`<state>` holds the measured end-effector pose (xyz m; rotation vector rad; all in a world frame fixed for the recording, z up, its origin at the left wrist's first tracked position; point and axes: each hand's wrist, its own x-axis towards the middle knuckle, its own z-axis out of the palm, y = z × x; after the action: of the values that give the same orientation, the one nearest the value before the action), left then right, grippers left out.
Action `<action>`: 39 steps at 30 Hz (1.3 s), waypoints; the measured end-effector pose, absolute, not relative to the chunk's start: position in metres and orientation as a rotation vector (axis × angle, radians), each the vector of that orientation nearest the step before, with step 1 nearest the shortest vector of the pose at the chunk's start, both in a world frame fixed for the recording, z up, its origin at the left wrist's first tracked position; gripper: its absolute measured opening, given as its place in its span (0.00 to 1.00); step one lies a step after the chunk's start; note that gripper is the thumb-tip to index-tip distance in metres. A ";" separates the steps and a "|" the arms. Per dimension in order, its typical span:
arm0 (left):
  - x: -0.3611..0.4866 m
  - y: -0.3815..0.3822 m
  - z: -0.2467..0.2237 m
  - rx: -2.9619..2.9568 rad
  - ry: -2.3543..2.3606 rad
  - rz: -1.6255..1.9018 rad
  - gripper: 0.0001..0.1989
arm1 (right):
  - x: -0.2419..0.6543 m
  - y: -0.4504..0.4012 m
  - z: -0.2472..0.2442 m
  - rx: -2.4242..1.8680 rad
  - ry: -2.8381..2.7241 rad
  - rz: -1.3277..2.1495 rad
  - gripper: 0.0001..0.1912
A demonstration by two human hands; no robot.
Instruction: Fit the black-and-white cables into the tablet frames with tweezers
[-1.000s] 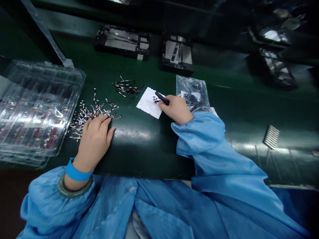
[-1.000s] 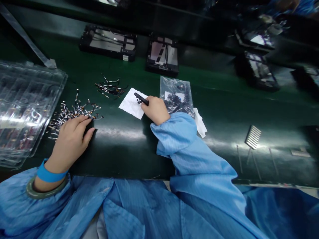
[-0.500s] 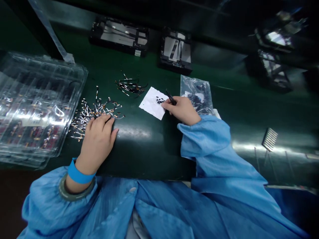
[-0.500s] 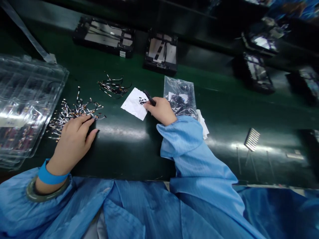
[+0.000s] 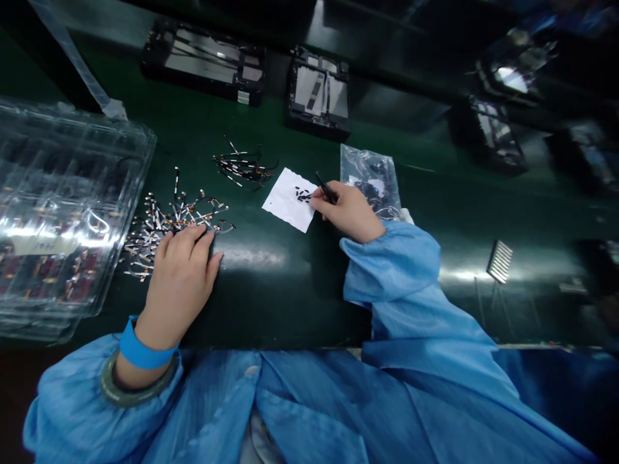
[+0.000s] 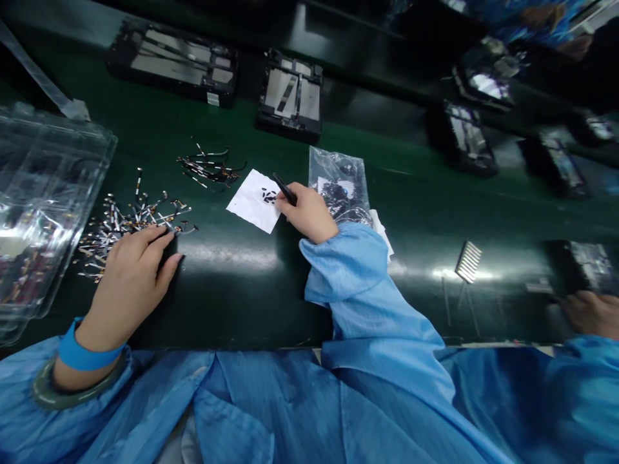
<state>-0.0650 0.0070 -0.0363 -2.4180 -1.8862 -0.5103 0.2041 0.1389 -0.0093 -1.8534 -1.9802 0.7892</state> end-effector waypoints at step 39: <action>-0.061 -0.003 -0.040 -2.454 -1.903 -0.506 0.21 | 0.077 0.084 -0.029 -1.489 -2.306 0.731 0.08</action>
<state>-0.0613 -0.0027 -0.0395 -2.4542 -1.9033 -0.5058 0.0771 0.0840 -0.0292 -1.4893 -2.3055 0.7314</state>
